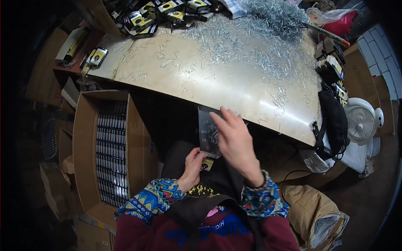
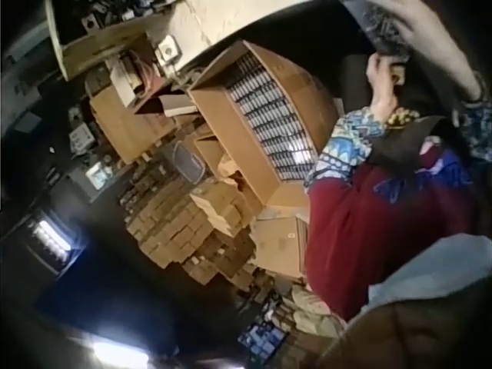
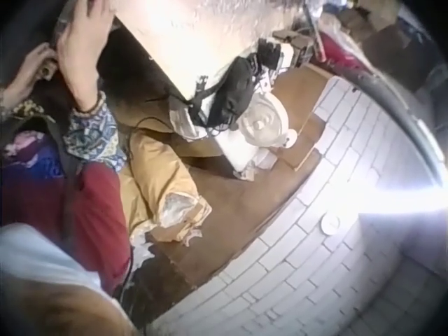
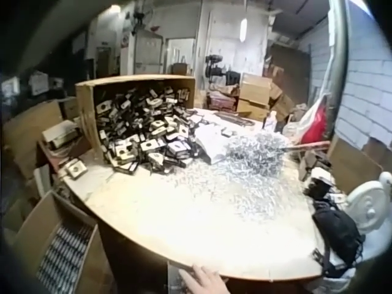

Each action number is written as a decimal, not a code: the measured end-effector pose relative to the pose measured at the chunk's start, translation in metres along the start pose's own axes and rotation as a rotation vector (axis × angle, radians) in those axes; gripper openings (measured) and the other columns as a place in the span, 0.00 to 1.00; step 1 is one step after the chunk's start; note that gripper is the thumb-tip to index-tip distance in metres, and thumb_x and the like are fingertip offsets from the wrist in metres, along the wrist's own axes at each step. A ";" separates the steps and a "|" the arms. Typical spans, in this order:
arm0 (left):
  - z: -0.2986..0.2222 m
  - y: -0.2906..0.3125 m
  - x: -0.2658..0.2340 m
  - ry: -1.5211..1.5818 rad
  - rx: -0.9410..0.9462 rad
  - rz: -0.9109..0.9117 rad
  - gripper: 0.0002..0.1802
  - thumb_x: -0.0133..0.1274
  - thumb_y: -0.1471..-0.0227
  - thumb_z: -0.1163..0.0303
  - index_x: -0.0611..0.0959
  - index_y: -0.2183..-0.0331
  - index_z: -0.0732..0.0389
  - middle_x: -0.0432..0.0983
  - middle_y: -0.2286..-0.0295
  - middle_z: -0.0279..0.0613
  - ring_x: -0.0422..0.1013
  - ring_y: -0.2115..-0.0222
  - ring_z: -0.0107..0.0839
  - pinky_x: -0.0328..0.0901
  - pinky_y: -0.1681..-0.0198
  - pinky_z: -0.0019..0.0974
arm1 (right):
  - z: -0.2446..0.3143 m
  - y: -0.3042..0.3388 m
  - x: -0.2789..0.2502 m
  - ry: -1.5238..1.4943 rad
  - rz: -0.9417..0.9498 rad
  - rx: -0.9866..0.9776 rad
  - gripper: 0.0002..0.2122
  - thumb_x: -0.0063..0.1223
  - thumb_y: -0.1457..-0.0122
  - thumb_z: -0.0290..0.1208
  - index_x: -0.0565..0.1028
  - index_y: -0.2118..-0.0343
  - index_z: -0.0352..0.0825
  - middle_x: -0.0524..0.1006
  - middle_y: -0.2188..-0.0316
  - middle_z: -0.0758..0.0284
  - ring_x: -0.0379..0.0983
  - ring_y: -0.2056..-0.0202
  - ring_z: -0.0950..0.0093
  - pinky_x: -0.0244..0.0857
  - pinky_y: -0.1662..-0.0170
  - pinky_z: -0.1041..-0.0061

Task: Packing small yellow and black boxes into a larger container on a workbench.

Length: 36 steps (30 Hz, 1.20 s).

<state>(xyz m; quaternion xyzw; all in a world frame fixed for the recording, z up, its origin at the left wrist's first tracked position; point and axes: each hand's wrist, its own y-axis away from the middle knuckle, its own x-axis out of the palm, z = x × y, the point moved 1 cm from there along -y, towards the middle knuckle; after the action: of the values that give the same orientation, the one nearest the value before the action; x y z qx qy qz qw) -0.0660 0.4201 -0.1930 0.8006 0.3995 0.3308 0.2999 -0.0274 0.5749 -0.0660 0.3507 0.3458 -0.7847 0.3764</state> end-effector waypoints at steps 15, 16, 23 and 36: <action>0.013 -0.007 -0.040 -1.073 0.738 -0.010 0.44 0.63 0.62 0.69 0.61 0.44 0.63 0.69 0.54 0.55 0.68 0.54 0.55 0.66 0.52 0.48 | -0.019 0.076 0.058 -0.395 0.452 0.005 0.18 0.54 0.48 0.22 0.71 0.52 0.27 0.73 0.54 0.52 0.72 0.54 0.56 0.69 0.53 0.66; 0.007 -0.001 -0.048 -1.084 0.759 -0.013 0.44 0.63 0.62 0.69 0.62 0.44 0.63 0.69 0.55 0.54 0.68 0.54 0.54 0.66 0.53 0.48 | -0.024 0.074 0.051 -0.482 0.410 0.032 0.22 0.56 0.48 0.24 0.69 0.49 0.27 0.72 0.50 0.52 0.72 0.51 0.57 0.68 0.51 0.67; -0.027 0.038 -0.020 -0.973 0.887 -0.073 0.50 0.66 0.62 0.68 0.57 0.40 0.61 0.71 0.55 0.58 0.71 0.56 0.54 0.68 0.54 0.46 | 0.006 0.063 0.063 -0.487 0.050 0.016 0.25 0.61 0.47 0.28 0.68 0.46 0.27 0.73 0.52 0.51 0.74 0.54 0.57 0.69 0.51 0.69; -0.065 0.035 0.009 -0.930 1.161 -0.053 0.38 0.67 0.65 0.72 0.66 0.52 0.60 0.72 0.58 0.52 0.74 0.62 0.52 0.71 0.62 0.43 | 0.009 0.066 0.039 -0.653 -0.176 0.070 0.12 0.59 0.48 0.19 0.79 0.59 0.27 0.79 0.58 0.53 0.78 0.61 0.66 0.71 0.55 0.75</action>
<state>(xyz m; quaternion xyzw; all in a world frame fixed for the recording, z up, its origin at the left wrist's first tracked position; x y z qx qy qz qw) -0.0960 0.4245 -0.1256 0.8777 0.3612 -0.3139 -0.0253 0.0063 0.5226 -0.1114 0.0623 0.2090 -0.8965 0.3857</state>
